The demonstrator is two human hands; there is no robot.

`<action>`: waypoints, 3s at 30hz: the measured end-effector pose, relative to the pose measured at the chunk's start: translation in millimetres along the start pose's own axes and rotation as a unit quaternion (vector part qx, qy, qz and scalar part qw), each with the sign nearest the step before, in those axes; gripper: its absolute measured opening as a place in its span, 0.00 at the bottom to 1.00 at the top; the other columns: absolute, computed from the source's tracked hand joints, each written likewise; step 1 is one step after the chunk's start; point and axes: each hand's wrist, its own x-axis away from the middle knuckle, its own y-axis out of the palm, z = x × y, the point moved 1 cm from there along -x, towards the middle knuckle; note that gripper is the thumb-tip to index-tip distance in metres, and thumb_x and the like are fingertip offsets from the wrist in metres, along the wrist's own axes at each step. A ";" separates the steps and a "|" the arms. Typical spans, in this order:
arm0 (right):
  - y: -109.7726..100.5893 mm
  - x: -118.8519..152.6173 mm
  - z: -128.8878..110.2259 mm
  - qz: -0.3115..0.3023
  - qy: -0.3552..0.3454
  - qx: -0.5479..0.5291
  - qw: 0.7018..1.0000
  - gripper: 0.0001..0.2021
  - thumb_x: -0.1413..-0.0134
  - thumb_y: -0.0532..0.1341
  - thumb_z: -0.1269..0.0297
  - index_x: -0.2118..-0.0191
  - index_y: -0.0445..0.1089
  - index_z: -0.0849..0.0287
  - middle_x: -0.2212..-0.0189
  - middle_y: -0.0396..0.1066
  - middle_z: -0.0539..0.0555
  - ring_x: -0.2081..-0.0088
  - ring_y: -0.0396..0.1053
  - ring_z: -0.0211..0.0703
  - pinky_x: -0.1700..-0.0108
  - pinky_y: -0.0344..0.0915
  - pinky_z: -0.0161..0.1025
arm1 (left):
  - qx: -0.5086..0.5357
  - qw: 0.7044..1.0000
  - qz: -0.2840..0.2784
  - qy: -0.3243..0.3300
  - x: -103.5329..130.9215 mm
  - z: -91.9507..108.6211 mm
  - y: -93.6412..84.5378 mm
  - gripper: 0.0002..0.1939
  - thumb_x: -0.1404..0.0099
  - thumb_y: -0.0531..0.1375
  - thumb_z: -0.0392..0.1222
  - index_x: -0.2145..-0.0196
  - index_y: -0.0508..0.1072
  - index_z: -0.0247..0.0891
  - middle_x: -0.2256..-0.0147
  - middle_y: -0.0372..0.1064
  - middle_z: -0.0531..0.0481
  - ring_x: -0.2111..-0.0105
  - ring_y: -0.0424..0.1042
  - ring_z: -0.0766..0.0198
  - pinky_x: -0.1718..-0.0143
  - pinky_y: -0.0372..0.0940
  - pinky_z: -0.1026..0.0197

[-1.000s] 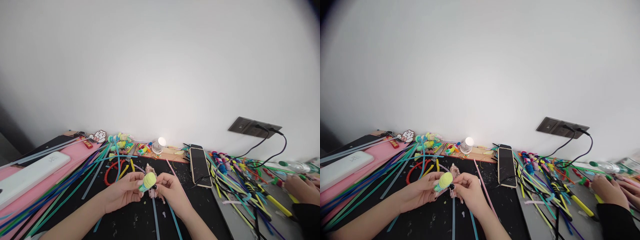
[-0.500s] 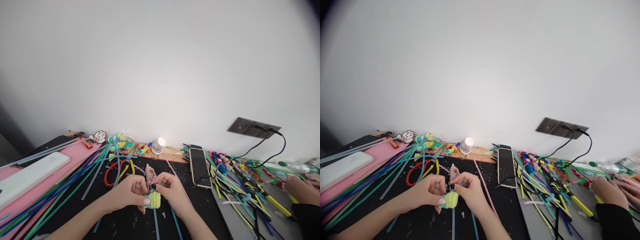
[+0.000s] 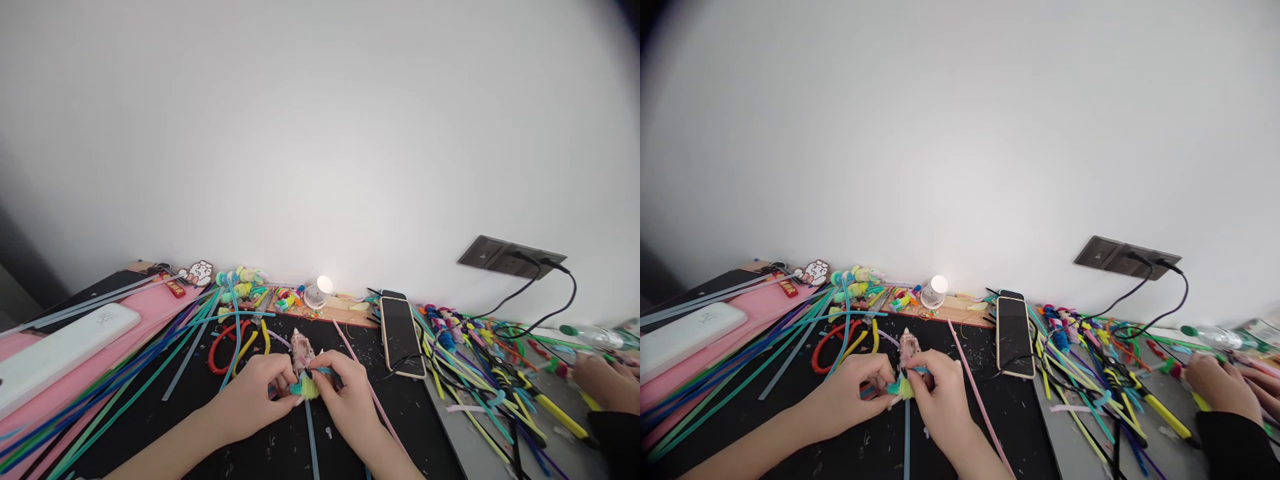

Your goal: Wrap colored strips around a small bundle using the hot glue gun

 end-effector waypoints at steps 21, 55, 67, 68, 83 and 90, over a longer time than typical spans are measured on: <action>6.2 6.0 2.0 -0.010 -0.110 0.039 0.993 0.09 0.40 0.57 0.71 0.62 0.76 0.55 0.70 0.79 0.55 0.69 0.76 0.45 0.64 0.68 0.36 | 0.110 0.983 0.142 -0.042 -3.9 -1.0 -3.0 0.12 0.45 0.65 0.38 0.75 0.62 0.41 0.75 0.72 0.53 0.74 0.74 0.61 0.70 0.68 0.61; 9.7 -3.0 10.4 -0.032 0.157 -0.228 0.960 0.07 0.50 0.63 0.62 0.73 0.72 0.61 0.77 0.73 0.52 0.75 0.71 0.41 0.71 0.67 0.36 | 0.387 0.909 0.083 -0.129 -11.2 -4.5 -4.3 0.17 0.51 0.72 0.42 0.73 0.66 0.38 0.75 0.72 0.56 0.72 0.73 0.64 0.68 0.66 0.64; 5.9 -7.7 5.7 -0.036 0.203 -0.279 0.938 0.10 0.55 0.67 0.59 0.74 0.70 0.61 0.82 0.70 0.48 0.81 0.60 0.32 0.78 0.55 0.30 | 0.461 0.873 0.061 -0.144 -9.4 -11.1 -1.6 0.18 0.50 0.73 0.44 0.66 0.71 0.37 0.68 0.75 0.52 0.70 0.74 0.67 0.63 0.69 0.63; 5.7 -7.9 5.6 -0.034 0.201 -0.279 0.938 0.11 0.55 0.67 0.58 0.74 0.71 0.61 0.82 0.70 0.49 0.81 0.60 0.33 0.78 0.54 0.30 | 0.473 0.867 0.061 -0.147 -9.2 -10.8 -1.7 0.18 0.50 0.73 0.44 0.65 0.71 0.38 0.68 0.76 0.52 0.69 0.74 0.67 0.62 0.69 0.63; 6.2 -8.0 3.2 -0.050 0.172 -0.259 0.949 0.13 0.52 0.65 0.56 0.77 0.67 0.59 0.80 0.68 0.48 0.78 0.63 0.35 0.74 0.60 0.32 | 0.556 0.813 0.016 -0.176 -8.2 -10.6 -1.7 0.14 0.48 0.72 0.39 0.62 0.79 0.39 0.63 0.76 0.50 0.65 0.73 0.69 0.58 0.68 0.66; 10.1 -5.4 7.9 -0.060 0.162 -0.275 0.946 0.10 0.50 0.64 0.61 0.75 0.66 0.60 0.79 0.68 0.49 0.76 0.65 0.37 0.71 0.63 0.34 | 0.547 0.820 0.017 -0.170 -8.8 -10.2 -0.1 0.15 0.48 0.72 0.42 0.62 0.79 0.39 0.64 0.74 0.51 0.68 0.70 0.70 0.61 0.67 0.65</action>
